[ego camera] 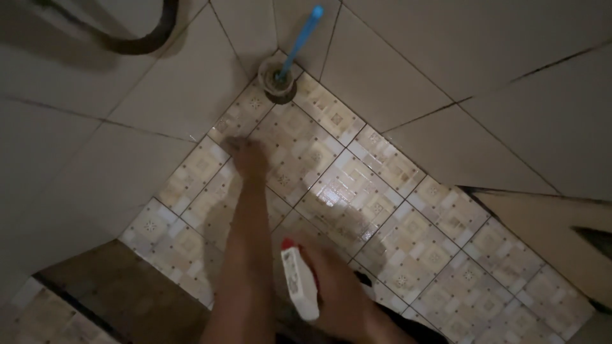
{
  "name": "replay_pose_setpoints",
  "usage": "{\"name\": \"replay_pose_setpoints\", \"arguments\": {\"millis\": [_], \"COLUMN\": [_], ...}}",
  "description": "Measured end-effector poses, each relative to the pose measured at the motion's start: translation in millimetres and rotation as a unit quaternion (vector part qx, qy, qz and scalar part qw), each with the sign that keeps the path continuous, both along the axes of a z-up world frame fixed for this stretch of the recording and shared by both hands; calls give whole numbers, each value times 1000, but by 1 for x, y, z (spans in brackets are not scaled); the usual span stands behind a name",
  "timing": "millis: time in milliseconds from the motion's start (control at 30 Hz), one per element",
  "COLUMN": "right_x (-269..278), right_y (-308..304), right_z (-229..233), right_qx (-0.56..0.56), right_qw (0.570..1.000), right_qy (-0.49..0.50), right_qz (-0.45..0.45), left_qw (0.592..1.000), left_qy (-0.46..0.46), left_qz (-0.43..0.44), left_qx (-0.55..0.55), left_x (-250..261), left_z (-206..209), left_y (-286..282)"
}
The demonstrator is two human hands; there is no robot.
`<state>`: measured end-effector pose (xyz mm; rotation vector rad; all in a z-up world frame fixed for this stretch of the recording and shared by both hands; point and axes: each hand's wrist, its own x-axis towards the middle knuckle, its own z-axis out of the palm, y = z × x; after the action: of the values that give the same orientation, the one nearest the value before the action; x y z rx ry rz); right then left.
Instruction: Scrubbing and spraying bathroom wall tiles and fixtures.
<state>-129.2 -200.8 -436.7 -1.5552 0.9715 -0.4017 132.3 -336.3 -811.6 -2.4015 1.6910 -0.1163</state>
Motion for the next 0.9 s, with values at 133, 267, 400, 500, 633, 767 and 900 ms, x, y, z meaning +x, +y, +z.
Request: {"name": "replay_pose_setpoints", "arguments": {"millis": [133, 267, 400, 500, 633, 767, 900], "right_x": [3, 6, 4, -6, -7, -12, -12], "right_y": [-4, 8, 45, 86, 144, 197, 206], "right_z": [-3, -21, -57, -78, -37, 32, 133], "right_qx": [-29, -49, -56, -81, -66, -42, 59], "right_qw": [1000, 998, 994, 992, 992, 993, 995], "right_qy": [-5, 16, 58, 51, 57, 35, -7], "right_qz": [-6, -21, -70, -77, -89, -101, -76], "left_qw": [997, 955, 932, 866, 680, 434, 298], "left_qy": [-13, 236, 300, 436, 669, 846, 821], "left_qz": [22, 168, 180, 232, 299, 307, 486], "left_qx": [76, -68, 97, 77, 23, -46, -31], "left_x": [-10, -36, -82, -105, -98, -94, -95], "left_z": [-64, -111, -57, 55, 152, 242, 342], "left_y": [34, 127, 208, 274, 372, 439, 464]}}
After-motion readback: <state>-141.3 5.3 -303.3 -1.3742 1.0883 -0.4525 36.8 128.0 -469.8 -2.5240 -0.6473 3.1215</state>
